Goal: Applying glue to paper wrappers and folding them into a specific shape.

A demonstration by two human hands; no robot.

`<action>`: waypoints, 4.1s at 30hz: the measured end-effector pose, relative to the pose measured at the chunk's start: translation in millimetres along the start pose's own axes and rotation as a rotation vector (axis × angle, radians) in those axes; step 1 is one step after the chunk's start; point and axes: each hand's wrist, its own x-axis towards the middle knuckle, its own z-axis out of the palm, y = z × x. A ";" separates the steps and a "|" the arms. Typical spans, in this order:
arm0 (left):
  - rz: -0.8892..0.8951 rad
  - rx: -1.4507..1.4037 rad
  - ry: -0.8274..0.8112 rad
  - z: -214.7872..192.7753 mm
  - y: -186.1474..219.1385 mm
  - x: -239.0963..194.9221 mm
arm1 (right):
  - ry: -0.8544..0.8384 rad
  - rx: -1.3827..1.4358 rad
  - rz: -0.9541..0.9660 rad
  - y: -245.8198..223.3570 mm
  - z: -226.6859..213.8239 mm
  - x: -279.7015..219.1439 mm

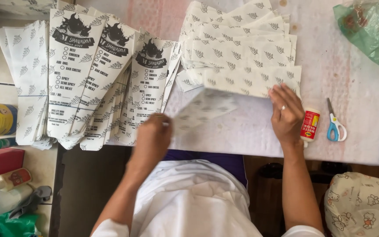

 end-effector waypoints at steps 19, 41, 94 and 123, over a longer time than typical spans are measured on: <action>0.321 0.327 0.890 -42.1 -10.7 33.3 | -0.021 0.044 -0.011 -45.5 -20.4 -43.1; 0.473 0.292 0.434 -22.4 -9.9 52.9 | -0.274 -0.033 1.256 5.3 -84.4 -52.5; 0.466 0.035 -0.202 57.9 64.3 56.5 | 0.457 0.719 0.793 -50.0 -20.8 -104.6; 0.096 -0.399 -0.511 62.5 26.8 94.9 | 0.512 0.838 0.886 -32.9 -5.9 -106.6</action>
